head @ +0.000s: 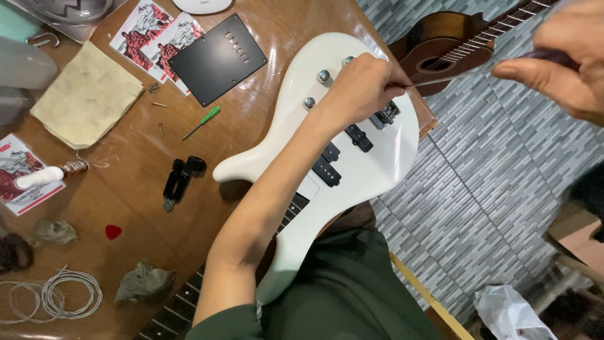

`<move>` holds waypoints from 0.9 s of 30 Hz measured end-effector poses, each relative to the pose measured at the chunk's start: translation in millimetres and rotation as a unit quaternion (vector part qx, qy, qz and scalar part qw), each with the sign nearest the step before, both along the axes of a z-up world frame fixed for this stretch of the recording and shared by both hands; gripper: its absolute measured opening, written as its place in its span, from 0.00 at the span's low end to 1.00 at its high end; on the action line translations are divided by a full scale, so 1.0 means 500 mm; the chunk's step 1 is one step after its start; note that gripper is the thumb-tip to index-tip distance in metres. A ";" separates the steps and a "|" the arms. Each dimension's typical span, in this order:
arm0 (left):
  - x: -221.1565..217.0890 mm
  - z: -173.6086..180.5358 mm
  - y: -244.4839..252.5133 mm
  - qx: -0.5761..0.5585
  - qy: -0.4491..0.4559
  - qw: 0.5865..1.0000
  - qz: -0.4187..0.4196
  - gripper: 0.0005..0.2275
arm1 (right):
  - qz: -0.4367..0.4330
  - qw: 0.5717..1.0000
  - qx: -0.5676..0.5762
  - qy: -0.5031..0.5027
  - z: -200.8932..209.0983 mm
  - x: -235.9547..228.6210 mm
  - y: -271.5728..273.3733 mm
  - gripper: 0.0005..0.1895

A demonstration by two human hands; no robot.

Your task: The person strings a white electric guitar by threading a new string through the bridge and tuning peg. They use a screwdriver to adjust the bridge saddles and tighten the string, repeating the process for multiple strings.

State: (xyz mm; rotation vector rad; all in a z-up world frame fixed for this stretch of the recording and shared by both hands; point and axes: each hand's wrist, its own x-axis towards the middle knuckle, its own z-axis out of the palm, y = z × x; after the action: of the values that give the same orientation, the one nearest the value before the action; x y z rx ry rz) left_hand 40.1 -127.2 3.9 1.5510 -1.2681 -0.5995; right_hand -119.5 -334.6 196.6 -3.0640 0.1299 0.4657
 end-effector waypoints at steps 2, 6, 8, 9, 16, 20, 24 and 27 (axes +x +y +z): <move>-0.001 -0.006 -0.006 0.000 -0.023 1.000 0.004 0.07 | -0.018 1.000 0.000 -0.013 -0.028 -0.023 -0.028 0.28; -0.005 -0.004 -0.012 -0.002 -0.068 0.998 0.019 0.05 | 0.034 0.998 0.045 0.011 0.034 0.010 0.027 0.08; -0.003 0.000 -0.002 0.001 -0.053 0.998 0.014 0.06 | 0.061 0.997 0.041 0.006 0.014 0.003 0.006 0.12; -0.002 0.004 0.000 0.001 -0.039 0.999 0.006 0.08 | 0.085 0.996 0.033 0.001 0.006 -0.002 -0.005 0.16; -0.005 -0.002 -0.003 0.021 -0.081 0.996 0.010 0.08 | 0.035 0.997 -0.068 -0.032 0.015 -0.004 0.039 0.26; -0.004 -0.001 -0.002 0.010 -0.060 0.998 0.006 0.09 | 0.065 0.998 0.004 -0.023 0.041 0.011 0.067 0.12; -0.012 -0.017 -0.010 0.041 -0.097 0.994 0.010 0.08 | -0.017 0.995 -0.091 0.031 0.009 0.007 0.030 0.33; -0.011 -0.020 -0.012 0.001 -0.113 0.994 0.015 0.09 | 0.031 0.995 0.041 -0.083 0.004 0.009 0.047 0.26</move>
State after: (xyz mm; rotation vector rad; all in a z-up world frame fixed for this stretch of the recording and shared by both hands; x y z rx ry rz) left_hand 34.5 -133.0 -6.1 1.6715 -1.4101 -0.4150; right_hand -114.9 -311.3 198.5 -3.0162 0.0085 0.2107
